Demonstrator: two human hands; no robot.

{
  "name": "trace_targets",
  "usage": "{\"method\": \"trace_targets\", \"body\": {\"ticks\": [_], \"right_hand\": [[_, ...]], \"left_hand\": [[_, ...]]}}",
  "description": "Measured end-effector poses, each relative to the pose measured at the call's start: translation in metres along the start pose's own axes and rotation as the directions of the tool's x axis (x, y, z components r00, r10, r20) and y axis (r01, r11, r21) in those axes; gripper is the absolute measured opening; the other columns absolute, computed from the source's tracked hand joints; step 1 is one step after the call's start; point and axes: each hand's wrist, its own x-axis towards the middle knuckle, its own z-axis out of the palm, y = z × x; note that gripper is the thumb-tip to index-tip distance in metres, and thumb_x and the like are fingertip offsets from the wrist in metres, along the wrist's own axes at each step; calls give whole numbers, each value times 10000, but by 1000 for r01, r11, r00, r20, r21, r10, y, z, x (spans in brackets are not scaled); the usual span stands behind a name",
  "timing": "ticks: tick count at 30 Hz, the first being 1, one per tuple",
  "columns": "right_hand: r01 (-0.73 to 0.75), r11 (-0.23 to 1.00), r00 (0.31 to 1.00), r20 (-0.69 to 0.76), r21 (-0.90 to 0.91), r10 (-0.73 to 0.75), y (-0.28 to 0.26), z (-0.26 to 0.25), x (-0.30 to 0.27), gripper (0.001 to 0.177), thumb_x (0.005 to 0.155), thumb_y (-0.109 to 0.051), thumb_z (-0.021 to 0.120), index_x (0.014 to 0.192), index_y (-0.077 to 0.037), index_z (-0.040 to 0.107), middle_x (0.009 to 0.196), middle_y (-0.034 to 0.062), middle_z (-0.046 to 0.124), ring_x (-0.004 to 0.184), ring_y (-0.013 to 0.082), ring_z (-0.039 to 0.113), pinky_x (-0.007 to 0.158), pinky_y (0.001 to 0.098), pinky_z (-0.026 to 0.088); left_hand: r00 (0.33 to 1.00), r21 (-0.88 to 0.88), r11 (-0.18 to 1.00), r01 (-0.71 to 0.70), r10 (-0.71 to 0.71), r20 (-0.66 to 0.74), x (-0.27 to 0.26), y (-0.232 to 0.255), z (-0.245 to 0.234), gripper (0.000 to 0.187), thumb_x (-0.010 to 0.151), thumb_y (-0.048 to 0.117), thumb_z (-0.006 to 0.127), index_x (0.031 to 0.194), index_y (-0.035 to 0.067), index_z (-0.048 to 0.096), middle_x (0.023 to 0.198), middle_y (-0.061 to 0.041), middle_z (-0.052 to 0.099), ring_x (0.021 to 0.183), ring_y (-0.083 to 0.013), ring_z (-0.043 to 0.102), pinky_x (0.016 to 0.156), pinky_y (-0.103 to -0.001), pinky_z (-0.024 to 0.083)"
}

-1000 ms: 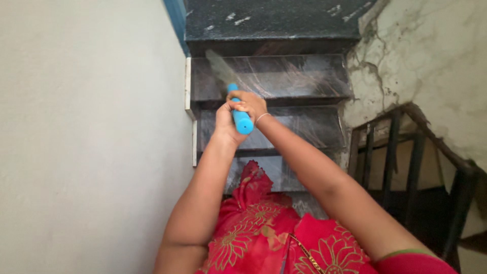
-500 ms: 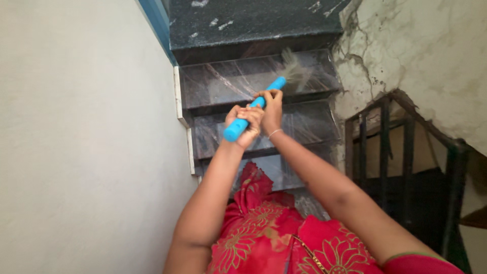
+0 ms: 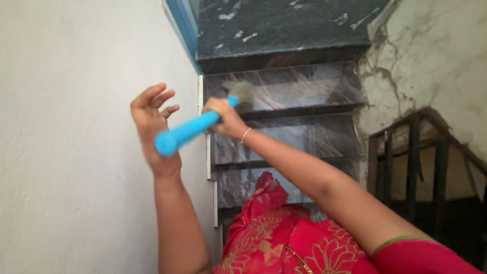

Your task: The person sweeps marble stairs with a broom, moving debris down one step at a time while descending.

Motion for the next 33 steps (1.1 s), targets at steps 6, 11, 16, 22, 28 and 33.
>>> {"method": "trace_targets", "body": {"ticks": [6, 11, 16, 22, 28, 33], "right_hand": [[56, 996, 948, 318, -62, -34, 84, 14, 4, 214, 687, -125, 817, 827, -138, 656, 868, 71, 676, 907, 330, 631, 801, 450, 485], [0, 985, 866, 493, -174, 87, 166, -23, -30, 232, 648, -72, 761, 868, -127, 706, 901, 111, 723, 916, 372, 675, 795, 470, 530], [-164, 841, 777, 458, -515, 431, 218, -89, -72, 383, 603, -44, 738, 967, -162, 754, 971, 151, 737, 956, 396, 686, 832, 494, 541], [-334, 729, 804, 223, -598, 551, 212, -214, -144, 283, 653, -77, 736, 919, -169, 764, 930, 140, 748, 910, 378, 710, 809, 473, 561], [-490, 735, 866, -165, -469, 472, 101, -266, -122, 185, 721, -33, 689, 894, -98, 697, 920, 159, 731, 917, 390, 700, 790, 465, 550], [-302, 739, 936, -335, -602, 110, 29, -292, -58, 166, 707, -11, 721, 840, -97, 674, 858, 127, 691, 890, 374, 664, 777, 470, 520]], "left_hand": [[903, 276, 886, -374, 280, 325, -20, 4, 29, 226, 857, 148, 818, 791, 41, 630, 833, -90, 698, 795, -245, 699, 699, -360, 532], [960, 600, 749, -280, 206, 190, -25, -73, 41, 331, 833, -22, 792, 626, -8, 534, 656, -118, 604, 596, -271, 604, 565, -361, 450], [987, 563, 812, -153, 152, 49, -33, -136, 60, 183, 917, 19, 735, 734, 16, 733, 679, -115, 675, 580, -236, 647, 554, -340, 475], [967, 342, 918, -200, 127, 223, -47, -186, 152, 157, 918, 48, 726, 770, 2, 747, 760, -114, 737, 677, -220, 730, 627, -299, 547], [931, -471, 837, 280, -116, 347, 5, -160, 199, 478, 1032, 226, 521, 610, 20, 606, 626, -89, 661, 711, -272, 737, 676, -349, 544], [881, -626, 759, 176, 162, 445, 46, -82, 221, 478, 1014, 255, 531, 611, 3, 574, 618, -109, 602, 614, -236, 602, 735, -379, 515]]}}
